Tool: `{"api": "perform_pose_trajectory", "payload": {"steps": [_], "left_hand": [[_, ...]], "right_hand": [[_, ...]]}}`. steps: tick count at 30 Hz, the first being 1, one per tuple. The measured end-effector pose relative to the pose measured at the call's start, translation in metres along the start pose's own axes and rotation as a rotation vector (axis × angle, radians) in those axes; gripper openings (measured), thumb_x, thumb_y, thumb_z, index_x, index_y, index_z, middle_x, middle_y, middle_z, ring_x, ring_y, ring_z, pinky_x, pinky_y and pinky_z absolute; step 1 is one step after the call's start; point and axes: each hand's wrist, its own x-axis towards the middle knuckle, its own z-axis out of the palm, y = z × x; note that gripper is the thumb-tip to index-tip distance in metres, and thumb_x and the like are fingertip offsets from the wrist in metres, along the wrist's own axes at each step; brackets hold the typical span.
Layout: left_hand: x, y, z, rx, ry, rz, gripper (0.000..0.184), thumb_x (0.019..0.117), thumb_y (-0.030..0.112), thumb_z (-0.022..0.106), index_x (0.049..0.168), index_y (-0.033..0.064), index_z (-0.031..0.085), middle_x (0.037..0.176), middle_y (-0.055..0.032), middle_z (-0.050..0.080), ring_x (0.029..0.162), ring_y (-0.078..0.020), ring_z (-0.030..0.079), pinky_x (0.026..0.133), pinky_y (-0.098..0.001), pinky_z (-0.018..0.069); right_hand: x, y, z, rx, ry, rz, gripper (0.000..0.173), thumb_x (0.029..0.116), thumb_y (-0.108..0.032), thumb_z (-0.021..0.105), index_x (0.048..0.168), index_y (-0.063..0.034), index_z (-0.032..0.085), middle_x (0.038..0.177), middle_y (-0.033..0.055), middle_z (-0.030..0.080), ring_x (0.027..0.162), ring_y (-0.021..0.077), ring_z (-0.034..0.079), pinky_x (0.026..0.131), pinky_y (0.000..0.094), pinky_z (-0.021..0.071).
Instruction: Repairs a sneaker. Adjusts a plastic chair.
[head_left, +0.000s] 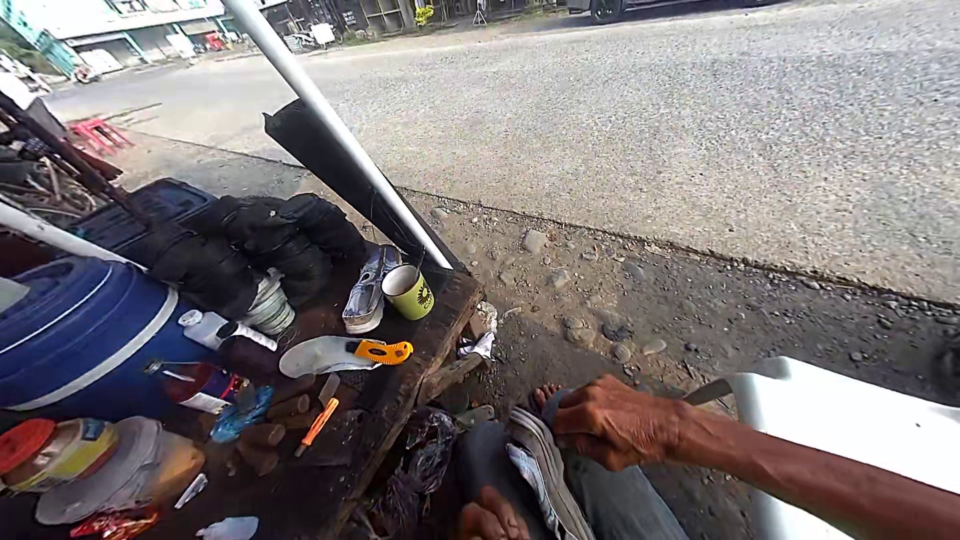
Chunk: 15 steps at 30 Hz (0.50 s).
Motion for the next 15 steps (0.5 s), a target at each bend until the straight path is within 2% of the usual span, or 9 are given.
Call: {"api": "perform_pose_trajectory", "payload": {"steps": [2, 4, 6, 8, 11, 15], "left_hand": [[0.004, -0.007, -0.009, 0.256, 0.133, -0.034, 0.011, 0.0984, 0.015, 0.067, 0.102, 0.0146, 0.078, 0.104, -0.0002, 0.073, 0.095, -0.0121, 0.07, 0.085, -0.0303, 0.0599], [0.009, -0.016, -0.004, 0.646, 0.26, -0.019, 0.008, 0.0905, -0.001, 0.07, 0.094, 0.0039, 0.076, 0.099, -0.0022, 0.072, 0.092, -0.0093, 0.069, 0.084, -0.0275, 0.0598], [0.013, -0.026, 0.006, 0.96, 0.298, 0.032, 0.005, 0.0845, -0.005, 0.071, 0.088, -0.0042, 0.074, 0.096, -0.0073, 0.07, 0.091, -0.0066, 0.068, 0.083, -0.0226, 0.0594], [0.016, -0.034, 0.015, 1.175, 0.313, 0.079, 0.005, 0.0812, -0.005, 0.069, 0.084, -0.0066, 0.073, 0.093, -0.0127, 0.069, 0.09, -0.0082, 0.067, 0.082, -0.0206, 0.0572], [0.018, -0.044, 0.019, 1.186, 0.357, 0.153, 0.01, 0.0782, -0.007, 0.066, 0.085, -0.008, 0.074, 0.092, -0.0131, 0.069, 0.09, -0.0071, 0.067, 0.083, -0.0177, 0.0554], [0.019, -0.054, 0.014, 1.057, 0.387, 0.211, 0.014, 0.0811, -0.009, 0.064, 0.091, -0.0101, 0.074, 0.097, -0.0125, 0.071, 0.096, -0.0048, 0.067, 0.089, -0.0169, 0.0551]], "right_hand": [[-0.002, 0.001, 0.0, 0.016, 0.014, 0.001, 0.027, 0.1038, -0.032, 0.053, 0.1, -0.0124, 0.07, 0.083, 0.0085, 0.066, 0.074, 0.0277, 0.067, 0.059, 0.0517, 0.0515], [-0.003, 0.0, 0.001, 0.029, 0.015, 0.005, 0.026, 0.1034, -0.032, 0.053, 0.1, -0.012, 0.07, 0.084, 0.0088, 0.067, 0.074, 0.028, 0.068, 0.06, 0.052, 0.0519], [-0.003, 0.0, 0.0, 0.039, -0.006, 0.012, 0.027, 0.1037, -0.031, 0.053, 0.101, -0.0116, 0.07, 0.085, 0.0093, 0.068, 0.076, 0.0288, 0.068, 0.061, 0.0529, 0.052], [-0.003, -0.001, -0.001, 0.052, -0.019, 0.015, 0.027, 0.1039, -0.03, 0.052, 0.102, -0.0107, 0.071, 0.087, 0.0102, 0.068, 0.077, 0.0299, 0.069, 0.062, 0.0541, 0.052], [-0.002, 0.0, 0.0, 0.05, -0.013, 0.01, 0.027, 0.1037, -0.031, 0.053, 0.102, -0.011, 0.071, 0.087, 0.0096, 0.069, 0.076, 0.0292, 0.069, 0.062, 0.0536, 0.0519], [-0.001, -0.002, -0.002, 0.056, -0.023, 0.016, 0.026, 0.1036, -0.03, 0.053, 0.102, -0.0108, 0.071, 0.087, 0.0099, 0.069, 0.077, 0.0297, 0.069, 0.062, 0.0536, 0.0517]]}}
